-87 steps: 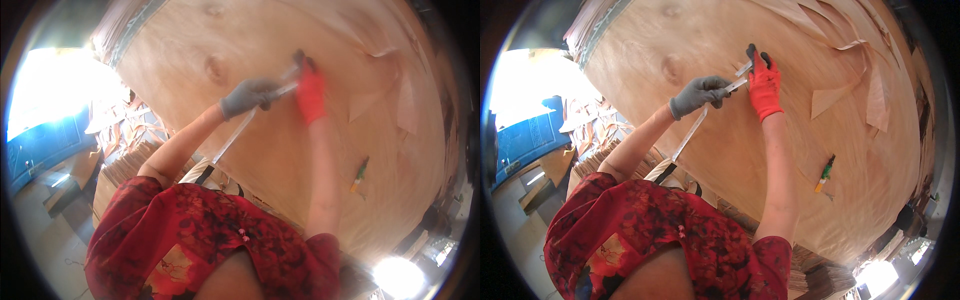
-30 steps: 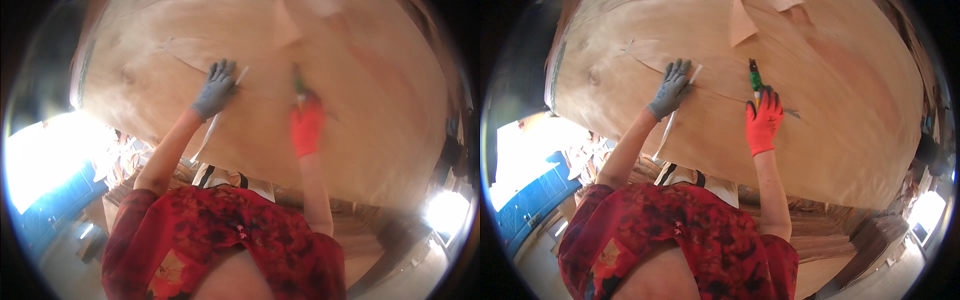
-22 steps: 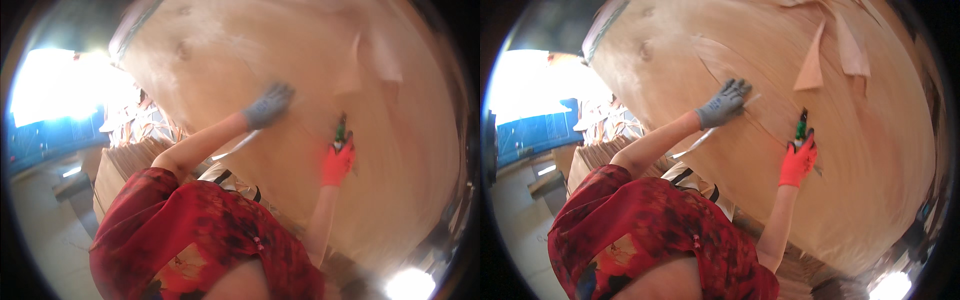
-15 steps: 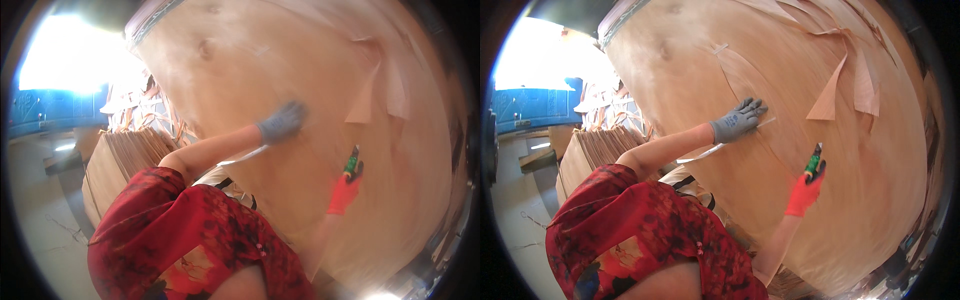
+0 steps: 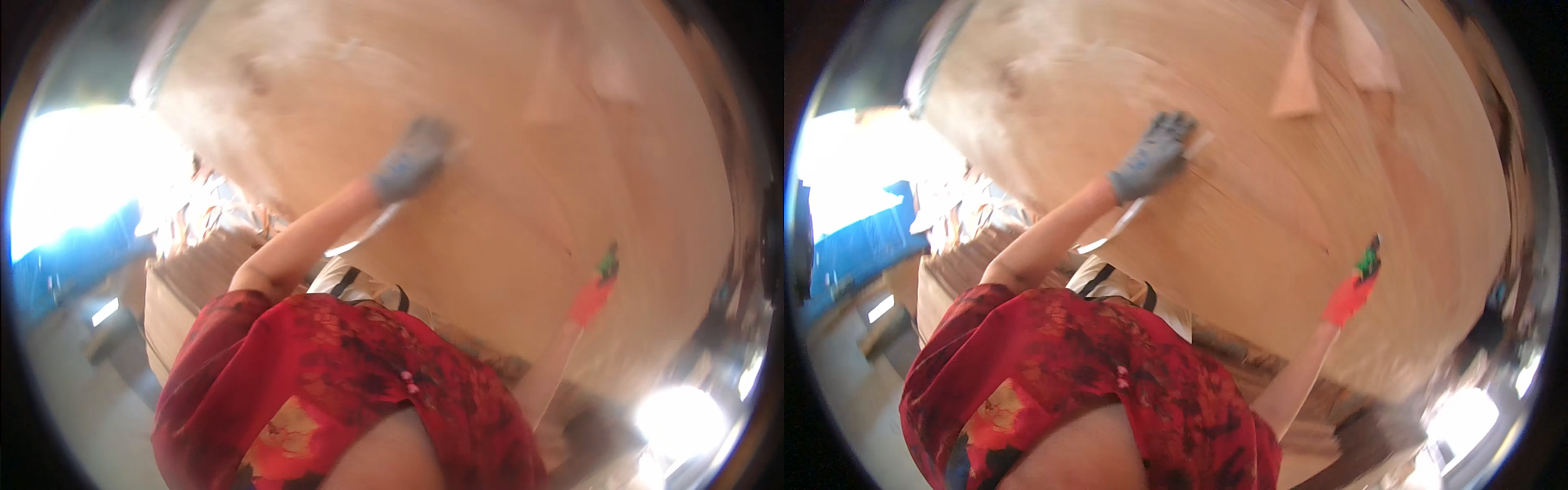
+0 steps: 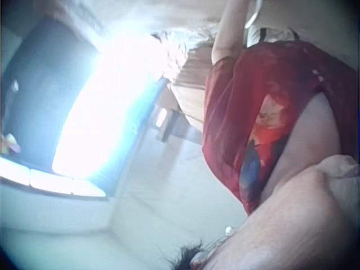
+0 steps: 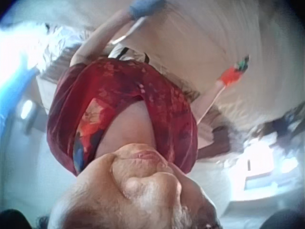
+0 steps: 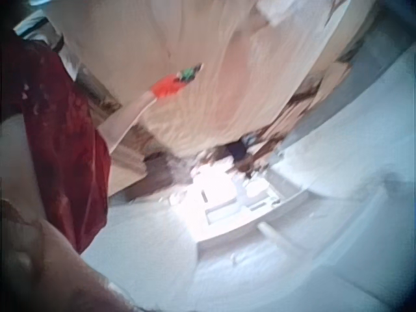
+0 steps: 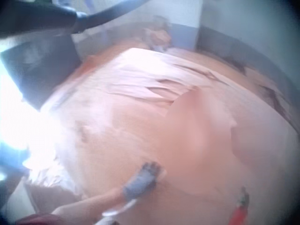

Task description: The person trims wood veneer sheets with a utility knife and applies tape to the surfaces by hand.

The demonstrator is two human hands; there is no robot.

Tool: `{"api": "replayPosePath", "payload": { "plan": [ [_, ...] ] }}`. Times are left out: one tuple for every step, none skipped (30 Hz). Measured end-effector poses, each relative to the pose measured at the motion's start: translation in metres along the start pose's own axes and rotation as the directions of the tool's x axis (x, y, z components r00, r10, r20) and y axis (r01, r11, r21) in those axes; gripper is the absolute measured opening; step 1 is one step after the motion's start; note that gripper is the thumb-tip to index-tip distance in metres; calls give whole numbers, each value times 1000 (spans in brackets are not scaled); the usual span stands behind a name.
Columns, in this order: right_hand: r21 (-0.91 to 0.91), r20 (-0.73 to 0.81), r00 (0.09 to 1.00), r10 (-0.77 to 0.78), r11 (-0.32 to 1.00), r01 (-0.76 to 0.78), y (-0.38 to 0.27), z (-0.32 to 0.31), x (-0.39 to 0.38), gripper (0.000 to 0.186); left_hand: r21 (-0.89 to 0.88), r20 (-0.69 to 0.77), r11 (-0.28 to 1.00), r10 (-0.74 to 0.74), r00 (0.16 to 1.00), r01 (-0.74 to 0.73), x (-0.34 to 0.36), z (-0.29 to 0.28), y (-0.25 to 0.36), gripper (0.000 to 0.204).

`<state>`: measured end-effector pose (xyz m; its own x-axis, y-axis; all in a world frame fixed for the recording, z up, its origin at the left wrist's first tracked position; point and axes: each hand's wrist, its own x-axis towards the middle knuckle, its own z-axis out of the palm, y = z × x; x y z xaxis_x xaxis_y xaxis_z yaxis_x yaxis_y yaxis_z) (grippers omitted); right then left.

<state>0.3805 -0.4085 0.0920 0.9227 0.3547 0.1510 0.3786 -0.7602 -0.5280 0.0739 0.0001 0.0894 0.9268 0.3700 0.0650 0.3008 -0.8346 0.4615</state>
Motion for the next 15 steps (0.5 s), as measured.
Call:
{"api": "replayPosePath", "payload": {
  "plan": [
    [-54,-28,1000,14,998,-16,-2,4,3,49,-28,-28,999,17,999,-18,-3,-1,-3,40],
    [-60,-30,998,49,997,-51,0,3,7,49,-52,-58,998,35,998,-38,-4,-2,-5,31],
    [-64,-31,996,81,995,-83,3,2,12,50,-70,-76,996,47,996,-52,-4,-3,-3,26],
    [-67,-17,992,125,990,-126,12,3,12,51,-90,-91,994,60,994,-68,-3,-2,-4,22],
    [-59,-22,990,137,989,-138,11,4,13,52,-99,-106,992,62,992,-72,-3,-5,-5,19],
    [-53,-26,989,145,988,-147,10,5,11,52,-88,-110,992,75,991,-85,0,-6,-5,18],
    [-44,-23,989,148,988,-149,7,5,10,52,-75,-117,993,80,990,-89,0,-10,-4,16],
    [-75,-24,987,158,984,-159,6,4,8,53,-61,-125,994,84,989,-92,1,-13,-3,15],
    [-106,-24,986,167,980,-168,5,0,7,53,-72,-120,993,88,989,-97,1,-15,0,15],
    [-132,-16,985,172,976,-172,0,-2,6,54,-69,-114,993,90,989,-98,1,-16,0,14],
    [-260,-7,990,144,955,-141,-14,-5,5,54,-61,-110,994,88,990,-95,0,-16,-2,14],
    [-381,8,993,114,919,-103,-36,-11,8,55,-52,-108,995,81,991,-87,0,-16,-3,14],
    [-497,23,996,89,865,-65,-53,-13,6,55,-51,-107,995,86,991,-92,0,-17,-4,14],
    [-416,31,996,-89,905,93,-60,-9,2,56,-50,-107,994,91,990,-96,0,-16,-5,14],
    [-331,22,964,-264,908,256,-68,-3,-2,57,-49,-107,994,94,990,-100,0,-16,-5,14]
  ]
}}
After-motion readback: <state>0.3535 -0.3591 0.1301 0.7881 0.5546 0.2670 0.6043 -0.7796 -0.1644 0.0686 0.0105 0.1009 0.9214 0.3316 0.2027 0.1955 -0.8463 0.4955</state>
